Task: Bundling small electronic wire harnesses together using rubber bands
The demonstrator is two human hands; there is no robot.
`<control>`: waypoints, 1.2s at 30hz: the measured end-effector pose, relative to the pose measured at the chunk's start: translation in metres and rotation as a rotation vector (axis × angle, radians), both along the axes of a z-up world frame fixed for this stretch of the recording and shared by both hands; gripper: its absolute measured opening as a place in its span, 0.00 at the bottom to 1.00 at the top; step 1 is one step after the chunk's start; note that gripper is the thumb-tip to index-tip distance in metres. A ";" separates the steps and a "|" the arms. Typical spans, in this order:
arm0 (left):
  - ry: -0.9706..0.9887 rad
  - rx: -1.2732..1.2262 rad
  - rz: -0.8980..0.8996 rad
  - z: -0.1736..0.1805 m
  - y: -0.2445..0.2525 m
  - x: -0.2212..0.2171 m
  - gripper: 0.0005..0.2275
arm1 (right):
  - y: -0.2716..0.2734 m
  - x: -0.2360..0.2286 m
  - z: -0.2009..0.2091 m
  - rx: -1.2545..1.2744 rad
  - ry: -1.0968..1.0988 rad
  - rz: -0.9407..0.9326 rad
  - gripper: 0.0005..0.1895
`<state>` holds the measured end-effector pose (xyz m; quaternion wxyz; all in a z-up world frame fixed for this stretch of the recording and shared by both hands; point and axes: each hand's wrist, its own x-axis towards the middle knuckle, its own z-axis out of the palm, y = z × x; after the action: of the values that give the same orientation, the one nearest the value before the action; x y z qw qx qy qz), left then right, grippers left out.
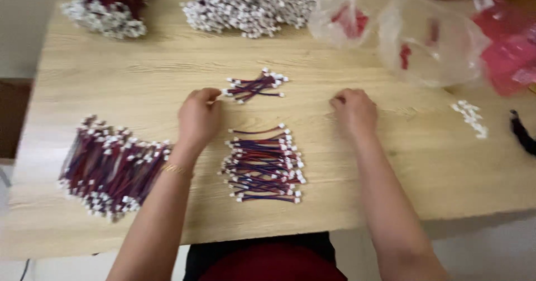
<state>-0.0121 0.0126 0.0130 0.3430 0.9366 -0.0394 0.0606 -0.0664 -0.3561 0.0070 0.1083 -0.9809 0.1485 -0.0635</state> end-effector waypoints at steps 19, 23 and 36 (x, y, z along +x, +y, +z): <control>-0.218 0.070 -0.067 -0.020 -0.020 0.027 0.06 | 0.071 -0.055 0.055 0.895 -0.314 0.106 0.03; -0.210 -0.100 -0.036 0.014 -0.017 0.002 0.06 | 0.085 -0.051 0.054 1.189 -0.302 0.158 0.06; 0.209 -1.187 -0.004 0.052 -0.041 -0.082 0.07 | 0.174 -0.047 0.085 1.492 -0.223 0.344 0.11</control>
<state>-0.0943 -0.0283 0.0649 0.8093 0.5861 0.0334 -0.0209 -0.1135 -0.1824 0.0916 0.7634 -0.6452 -0.0142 -0.0275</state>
